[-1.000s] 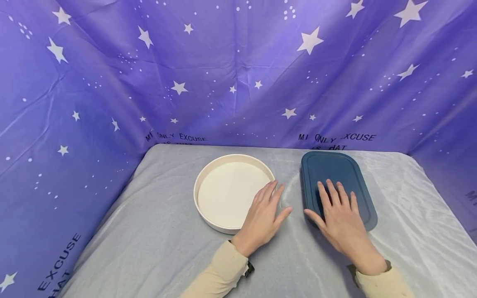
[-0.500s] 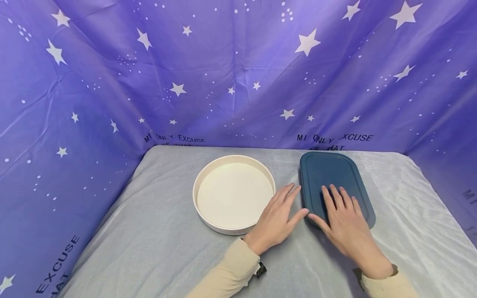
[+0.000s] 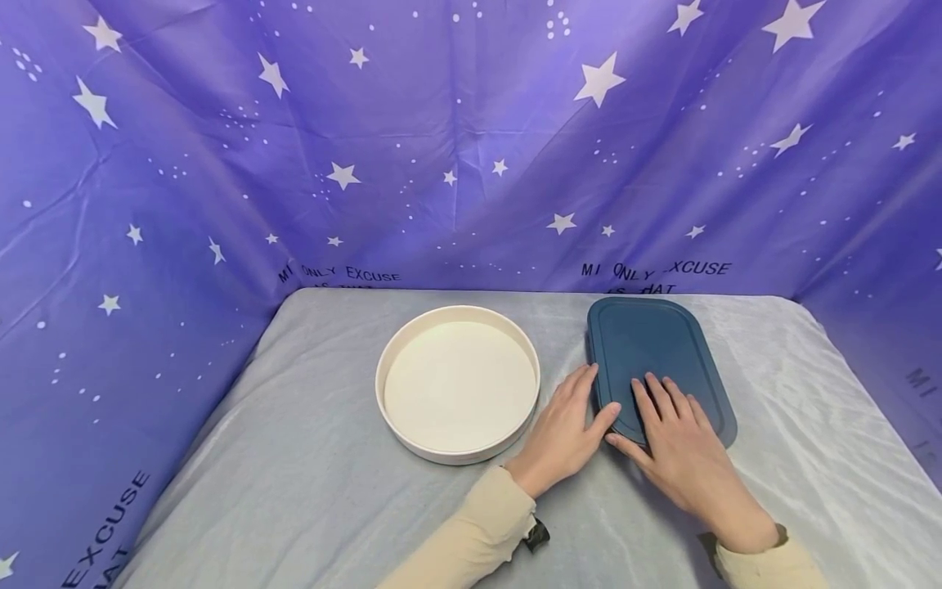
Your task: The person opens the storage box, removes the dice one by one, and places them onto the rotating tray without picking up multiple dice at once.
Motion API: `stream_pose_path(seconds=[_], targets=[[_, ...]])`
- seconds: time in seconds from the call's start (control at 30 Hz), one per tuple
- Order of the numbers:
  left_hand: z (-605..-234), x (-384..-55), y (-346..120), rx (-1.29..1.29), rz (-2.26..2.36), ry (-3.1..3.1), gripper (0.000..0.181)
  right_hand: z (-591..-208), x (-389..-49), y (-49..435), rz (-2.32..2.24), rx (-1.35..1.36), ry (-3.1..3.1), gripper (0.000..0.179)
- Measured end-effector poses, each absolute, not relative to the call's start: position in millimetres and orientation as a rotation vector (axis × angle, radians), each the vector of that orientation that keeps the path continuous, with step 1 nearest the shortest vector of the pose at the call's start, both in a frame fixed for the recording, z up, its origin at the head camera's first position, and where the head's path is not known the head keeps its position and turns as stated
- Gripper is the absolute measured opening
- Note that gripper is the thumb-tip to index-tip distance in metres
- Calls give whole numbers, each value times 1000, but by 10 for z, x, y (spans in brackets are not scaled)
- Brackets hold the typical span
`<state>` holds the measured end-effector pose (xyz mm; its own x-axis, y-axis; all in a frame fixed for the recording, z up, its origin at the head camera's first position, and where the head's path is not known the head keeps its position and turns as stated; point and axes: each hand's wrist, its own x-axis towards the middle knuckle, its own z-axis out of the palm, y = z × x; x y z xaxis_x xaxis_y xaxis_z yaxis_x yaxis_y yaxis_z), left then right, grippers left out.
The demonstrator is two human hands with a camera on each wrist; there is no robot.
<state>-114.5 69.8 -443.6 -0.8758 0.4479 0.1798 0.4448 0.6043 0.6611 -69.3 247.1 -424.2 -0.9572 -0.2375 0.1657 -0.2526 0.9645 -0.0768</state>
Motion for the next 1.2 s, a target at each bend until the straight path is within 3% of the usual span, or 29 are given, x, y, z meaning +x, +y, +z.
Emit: stream_pose_path(seconds=[0.4,1.2], targets=[[-4543,-1220,790,611,1352,2630,72,-4280,-714,2469,102,414,-2897,92],[-4602,-1294,801,523,1700,2329,74,-4284,-774,2486,30,549,-2684,76]])
